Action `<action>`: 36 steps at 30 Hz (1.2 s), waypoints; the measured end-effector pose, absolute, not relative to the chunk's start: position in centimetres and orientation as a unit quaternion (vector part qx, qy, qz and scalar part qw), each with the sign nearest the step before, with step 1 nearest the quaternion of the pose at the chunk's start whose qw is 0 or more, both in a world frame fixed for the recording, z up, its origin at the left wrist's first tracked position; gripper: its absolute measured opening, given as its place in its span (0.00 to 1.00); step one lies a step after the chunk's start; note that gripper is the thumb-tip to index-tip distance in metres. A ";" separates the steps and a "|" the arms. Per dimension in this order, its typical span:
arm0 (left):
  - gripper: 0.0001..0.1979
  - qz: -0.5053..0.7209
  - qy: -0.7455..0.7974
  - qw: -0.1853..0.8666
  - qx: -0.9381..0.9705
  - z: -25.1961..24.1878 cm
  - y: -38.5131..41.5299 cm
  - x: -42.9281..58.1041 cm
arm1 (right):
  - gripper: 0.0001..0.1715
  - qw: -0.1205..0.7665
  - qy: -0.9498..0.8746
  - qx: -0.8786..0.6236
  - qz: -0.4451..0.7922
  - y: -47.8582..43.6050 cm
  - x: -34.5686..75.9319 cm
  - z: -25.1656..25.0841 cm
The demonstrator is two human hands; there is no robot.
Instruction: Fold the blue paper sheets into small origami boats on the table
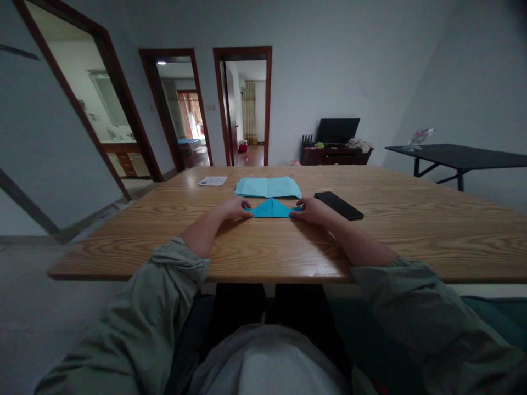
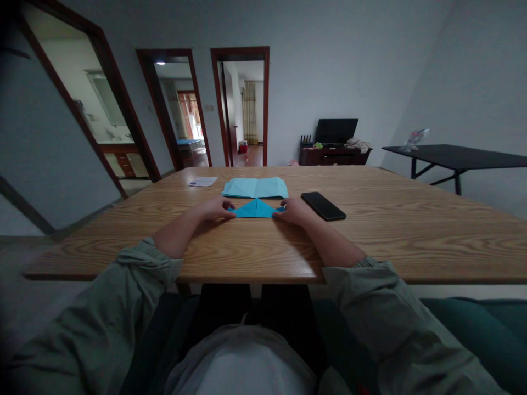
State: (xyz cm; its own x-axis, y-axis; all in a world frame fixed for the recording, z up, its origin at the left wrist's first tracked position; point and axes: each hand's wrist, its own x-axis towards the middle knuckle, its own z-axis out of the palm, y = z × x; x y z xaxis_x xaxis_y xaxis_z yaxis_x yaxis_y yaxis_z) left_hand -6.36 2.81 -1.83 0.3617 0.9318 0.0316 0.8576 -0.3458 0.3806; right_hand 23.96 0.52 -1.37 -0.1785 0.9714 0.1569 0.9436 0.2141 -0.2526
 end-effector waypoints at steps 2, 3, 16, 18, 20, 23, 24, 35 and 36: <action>0.21 0.132 0.541 0.167 0.814 -2.0 2.9 -6.3 | 0.30 0.142 -0.767 -0.624 0.044 0.5 23.9 -1.3; 0.19 0.135 0.540 0.175 0.812 -2.0 2.9 -6.3 | 0.28 0.143 -0.768 -0.623 0.042 0.5 23.8 -1.2; 0.14 0.109 0.547 0.149 0.817 -0.5 1.4 -5.9 | 0.20 0.145 -0.785 -0.602 0.018 0.7 24.2 -1.3; 0.15 0.100 0.560 0.135 0.811 -0.5 1.4 -6.0 | 0.18 0.138 -0.782 -0.608 0.025 0.6 24.3 -1.3; 0.13 0.094 0.573 0.114 0.806 -0.6 1.5 -6.1 | 0.15 0.133 -0.775 -0.617 0.032 0.5 24.2 -1.2; 0.12 0.091 0.585 0.084 0.802 -1.0 1.8 -6.1 | 0.13 0.130 -0.767 -0.628 0.037 0.3 24.1 -1.1; 0.12 0.091 0.586 0.074 0.802 -1.1 1.9 -6.2 | 0.12 0.128 -0.765 -0.630 0.036 0.2 24.1 -1.1; 0.11 0.088 0.590 0.013 0.803 -1.3 1.4 -5.5 | 0.13 0.104 -0.777 -0.620 -0.028 -0.3 23.5 -1.2; 0.11 0.091 0.588 0.001 0.804 -1.2 1.3 -5.3 | 0.12 0.102 -0.783 -0.612 -0.043 -0.3 23.3 -1.2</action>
